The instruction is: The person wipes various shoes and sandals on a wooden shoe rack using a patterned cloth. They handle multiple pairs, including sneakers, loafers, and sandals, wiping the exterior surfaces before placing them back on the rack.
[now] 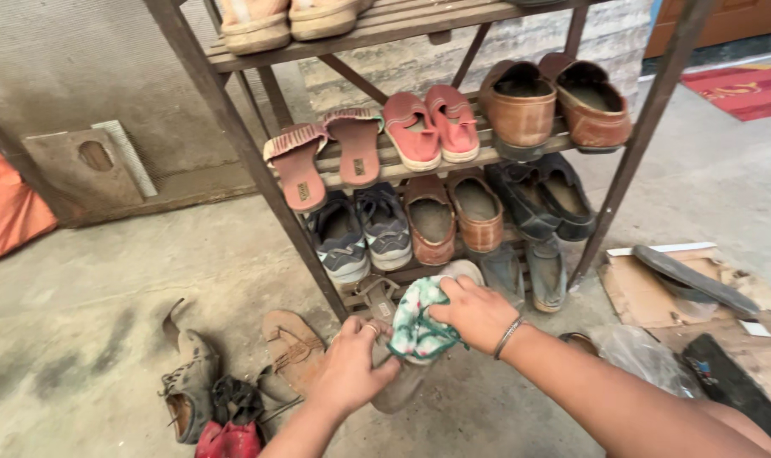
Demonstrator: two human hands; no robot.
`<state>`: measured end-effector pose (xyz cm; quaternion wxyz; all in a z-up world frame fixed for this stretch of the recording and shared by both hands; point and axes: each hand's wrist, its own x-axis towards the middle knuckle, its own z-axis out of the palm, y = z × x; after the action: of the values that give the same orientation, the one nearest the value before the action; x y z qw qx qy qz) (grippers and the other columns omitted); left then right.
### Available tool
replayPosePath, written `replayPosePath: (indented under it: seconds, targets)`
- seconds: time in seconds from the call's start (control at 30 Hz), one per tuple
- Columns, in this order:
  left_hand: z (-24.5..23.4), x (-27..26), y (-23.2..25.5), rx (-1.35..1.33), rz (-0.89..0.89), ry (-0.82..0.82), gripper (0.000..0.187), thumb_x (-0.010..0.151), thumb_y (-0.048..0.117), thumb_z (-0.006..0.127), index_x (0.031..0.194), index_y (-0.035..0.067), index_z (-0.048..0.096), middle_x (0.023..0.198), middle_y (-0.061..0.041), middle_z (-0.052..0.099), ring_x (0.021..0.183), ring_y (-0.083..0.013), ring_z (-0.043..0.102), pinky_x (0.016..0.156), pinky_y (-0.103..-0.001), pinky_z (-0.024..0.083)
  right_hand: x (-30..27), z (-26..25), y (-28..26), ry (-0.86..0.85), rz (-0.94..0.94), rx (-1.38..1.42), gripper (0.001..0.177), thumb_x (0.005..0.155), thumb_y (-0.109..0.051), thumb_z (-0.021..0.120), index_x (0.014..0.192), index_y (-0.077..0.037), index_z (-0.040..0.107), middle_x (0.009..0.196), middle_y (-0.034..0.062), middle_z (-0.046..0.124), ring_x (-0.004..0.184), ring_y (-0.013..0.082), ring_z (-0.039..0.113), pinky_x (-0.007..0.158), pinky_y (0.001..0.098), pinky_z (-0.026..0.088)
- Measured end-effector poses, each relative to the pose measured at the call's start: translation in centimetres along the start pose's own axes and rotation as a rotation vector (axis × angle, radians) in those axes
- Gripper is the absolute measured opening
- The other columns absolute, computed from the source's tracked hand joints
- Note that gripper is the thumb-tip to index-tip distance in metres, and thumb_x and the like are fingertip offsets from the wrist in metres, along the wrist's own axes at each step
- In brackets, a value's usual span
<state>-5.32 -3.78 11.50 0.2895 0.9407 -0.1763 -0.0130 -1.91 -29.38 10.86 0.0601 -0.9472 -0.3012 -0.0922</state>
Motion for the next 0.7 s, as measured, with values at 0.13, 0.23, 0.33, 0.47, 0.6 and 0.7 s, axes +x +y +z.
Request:
replayPosePath:
  seconds: [0.13,0.23,0.33,0.47,0.6,0.7]
  targets:
    - [-1.1,-0.1,1.6,0.048,-0.152,0.005,0.080,0.063,0.033,0.091,0.132,0.014,0.056,0.127,-0.013,0.053,0.122,-0.0342,0.056,0.099,-0.045,0.047,1.0,1.0,-1.6,0.142,-0.191,-0.001,0.021,0.080,-0.019,0.063,0.097,-0.025,0.072,0.109,0.0049,0.056,0.110,0.0278,0.057,0.081,0.0404,0.055]
    - [-0.1,0.9,1.1,-0.140,-0.198,0.043,0.111,0.054,0.029,0.093,0.149,0.010,0.037,0.136,-0.017,0.051,0.122,-0.0343,0.056,0.101,-0.042,0.046,1.5,1.8,-3.0,0.239,-0.330,-0.029,0.017,0.081,-0.022,0.063,0.097,-0.023,0.070,0.111,0.0039,0.057,0.111,0.0262,0.057,0.081,0.0383,0.055]
    - [1.7,1.6,-0.8,-0.275,-0.101,0.036,0.106,0.055,0.025,0.091,0.146,0.006,0.041,0.132,-0.019,0.059,0.122,-0.0336,0.060,0.103,-0.040,0.048,1.8,2.0,-3.4,0.348,-0.408,-0.032,0.016,0.080,-0.022,0.063,0.095,-0.022,0.068,0.119,0.0049,0.060,0.115,0.0270,0.057,0.084,0.0378,0.054]
    - [2.7,2.4,-2.2,-0.588,-0.255,-0.061,0.092,0.058,0.015,0.084,0.142,0.007,0.047,0.120,-0.012,0.069,0.112,-0.0255,0.069,0.098,-0.038,0.055,2.3,2.0,-3.2,0.429,-0.438,-0.071,0.020,0.079,-0.024,0.064,0.098,-0.024,0.069,0.125,0.0056,0.061,0.120,0.0300,0.057,0.087,0.0401,0.053]
    - [2.5,3.6,-2.5,-1.234,-0.448,-0.138,0.072,0.065,0.019,0.074,0.133,0.006,0.054,0.117,-0.015,0.070,0.104,-0.0262,0.069,0.094,-0.041,0.055,2.8,1.9,-2.6,0.493,-0.476,-0.095,0.029,0.077,-0.024,0.064,0.105,-0.022,0.070,0.127,0.0070,0.062,0.120,0.0314,0.058,0.092,0.0424,0.054]
    - [1.4,4.1,-2.8,-1.519,-0.609,-0.152,0.060,0.080,0.040,0.062,0.126,0.002,0.063,0.113,-0.014,0.072,0.099,-0.0269,0.070,0.090,-0.042,0.057,2.5,1.4,-2.6,0.473,-0.510,-0.044,0.028,0.079,-0.022,0.065,0.107,-0.025,0.071,0.126,0.0071,0.063,0.120,0.0309,0.058,0.091,0.0415,0.054]
